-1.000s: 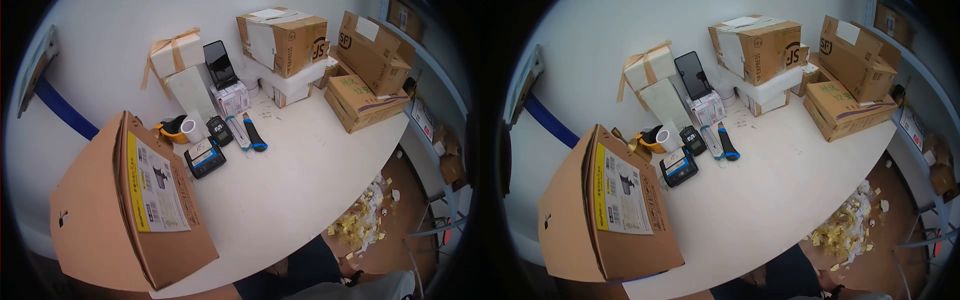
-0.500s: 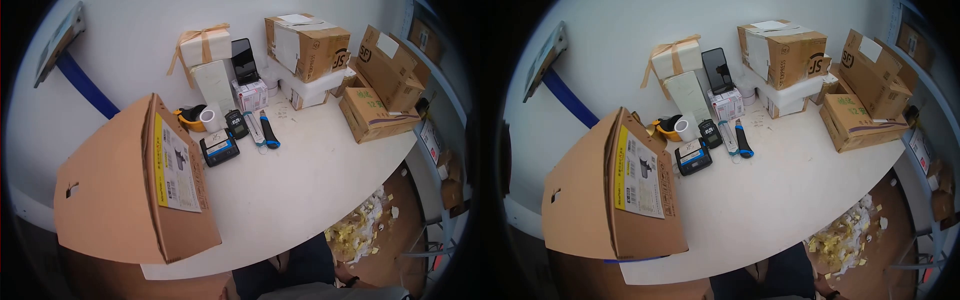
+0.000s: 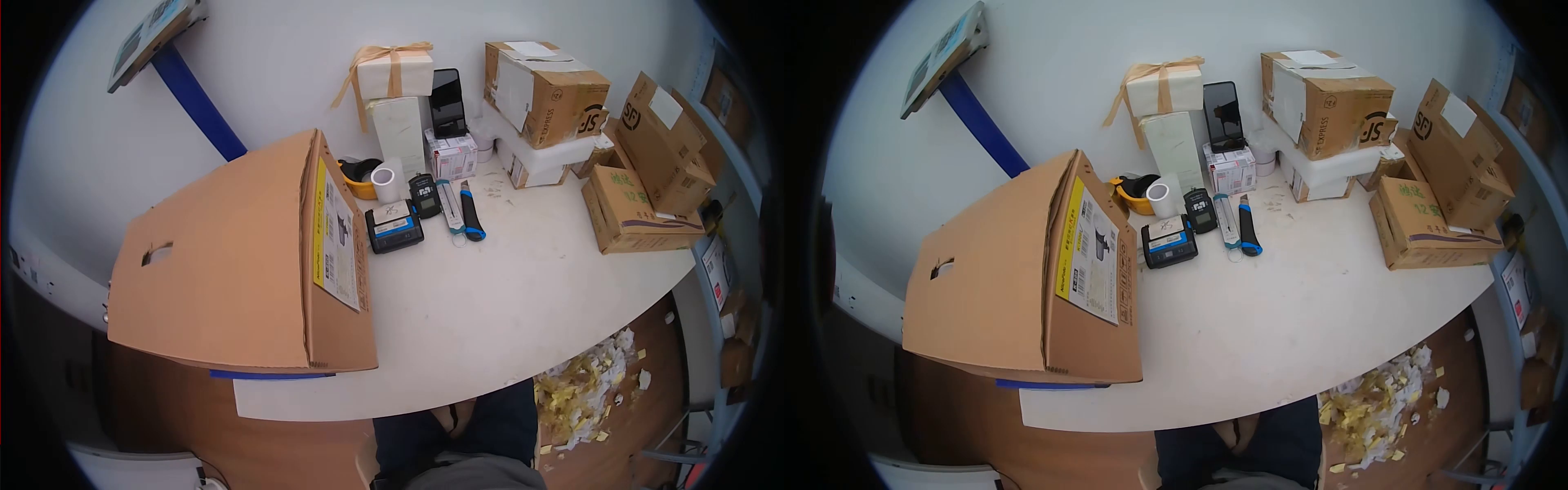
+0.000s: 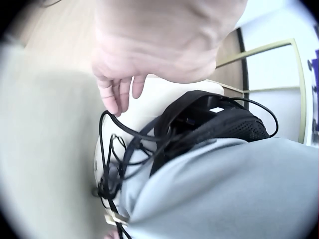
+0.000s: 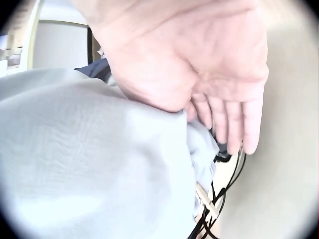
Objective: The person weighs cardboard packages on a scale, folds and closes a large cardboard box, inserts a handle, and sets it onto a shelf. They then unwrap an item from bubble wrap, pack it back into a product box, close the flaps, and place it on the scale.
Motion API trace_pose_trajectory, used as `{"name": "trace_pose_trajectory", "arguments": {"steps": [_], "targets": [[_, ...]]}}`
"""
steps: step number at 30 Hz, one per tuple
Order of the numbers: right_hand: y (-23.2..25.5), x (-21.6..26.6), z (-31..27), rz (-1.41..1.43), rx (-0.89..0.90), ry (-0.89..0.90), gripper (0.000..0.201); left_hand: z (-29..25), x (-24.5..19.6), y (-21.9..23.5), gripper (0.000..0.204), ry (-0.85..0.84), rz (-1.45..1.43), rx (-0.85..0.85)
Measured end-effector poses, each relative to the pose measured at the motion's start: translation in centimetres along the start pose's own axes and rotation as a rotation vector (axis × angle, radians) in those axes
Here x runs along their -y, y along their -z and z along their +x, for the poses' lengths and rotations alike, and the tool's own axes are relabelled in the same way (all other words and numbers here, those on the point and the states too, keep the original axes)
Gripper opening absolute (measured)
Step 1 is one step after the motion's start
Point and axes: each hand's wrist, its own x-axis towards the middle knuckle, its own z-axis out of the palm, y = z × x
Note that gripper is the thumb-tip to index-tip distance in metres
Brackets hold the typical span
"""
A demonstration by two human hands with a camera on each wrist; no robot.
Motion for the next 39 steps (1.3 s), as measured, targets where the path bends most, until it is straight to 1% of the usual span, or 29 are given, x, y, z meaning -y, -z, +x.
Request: {"name": "trace_pose_trajectory", "arguments": {"steps": [6, 12, 13, 15, 17, 18, 19, 21, 23, 25, 29, 30, 32, 33, 35, 36, 38, 39], "targets": [[1.6, 1.3, 1.3, 0.014, 0.042, 0.064, 0.034, -1.1, -0.8, 0.1, 0.06, -0.006, 0.013, -0.019], [2.0, 2.4, 2.6, 0.048, 0.089, 0.119, 0.032, -2.1, -1.9, 0.5, 0.059, -0.015, 0.043, -0.032], [2.1, 2.4, 2.5, 0.054, 0.095, 0.122, 0.032, -2.4, -2.0, 0.5, 0.059, -0.012, 0.05, -0.03], [2.9, 1.6, 0.5, 0.056, 0.111, 0.099, 0.031, -4.1, -1.4, 0.5, 0.058, 0.023, 0.067, -0.018], [4.9, 1.0, -1.5, 0.037, 0.128, 0.071, 0.031, -6.5, -0.1, -0.1, 0.058, 0.072, 0.069, -0.009], [6.3, 0.4, -3.1, 0.017, 0.143, 0.046, 0.031, -8.6, 1.1, -0.3, 0.058, 0.114, 0.069, -0.009], [8.5, -0.3, -5.4, -0.015, 0.166, 0.007, 0.03, -11.8, 2.6, -0.5, 0.058, 0.175, 0.065, -0.012], [13.5, -1.3, -11.1, -0.098, 0.228, -0.094, 0.03, -20.3, 5.6, -0.6, 0.058, 0.329, 0.057, -0.026], [19.0, -0.6, -13.9, -0.194, 0.301, -0.159, 0.029, -28.7, 7.3, -1.4, 0.057, 0.463, 0.028, -0.069], [22.7, 0.9, -14.0, -0.265, 0.373, -0.185, 0.029, -34.6, 7.9, -2.3, 0.057, 0.55, 0.001, -0.123], [25.9, 4.1, -10.2, -0.359, 0.5, -0.168, 0.028, -41.5, 7.7, -4.1, 0.056, 0.638, -0.047, -0.236], [26.0, 4.8, -9.3, -0.371, 0.528, -0.16, 0.028, -42.4, 8.3, -4.2, 0.056, 0.655, -0.059, -0.267], [25.6, 6.2, -7.1, -0.386, 0.572, -0.136, 0.027, -42.9, 10.1, -4.4, 0.048, 0.615, 0.338, -0.347], [25.2, 6.8, -6.2, -0.39, 0.59, -0.124, 0.027, -42.8, 9.5, -4.6, 0.048, 0.626, 0.328, -0.367], [24.5, 7.7, -5.2, -0.388, 0.615, -0.11, 0.026, -42.2, 7.5, -4.9, 0.049, 0.408, 0.778, -0.255], [24.1, 8.1, -4.9, -0.383, 0.619, -0.102, 0.026, -41.8, 7.4, -4.7, 0.049, 0.413, 0.773, -0.26], [23.0, 8.8, -4.4, -0.363, 0.617, -0.084, 0.026, -40.6, 7.5, -4.4, 0.055, 0.815, 0.232, -0.262], [22.5, 9.1, -4.2, -0.354, 0.615, -0.076, 0.025, -40.0, 7.7, -4.8, 0.055, 0.813, 0.226, -0.261]]}}
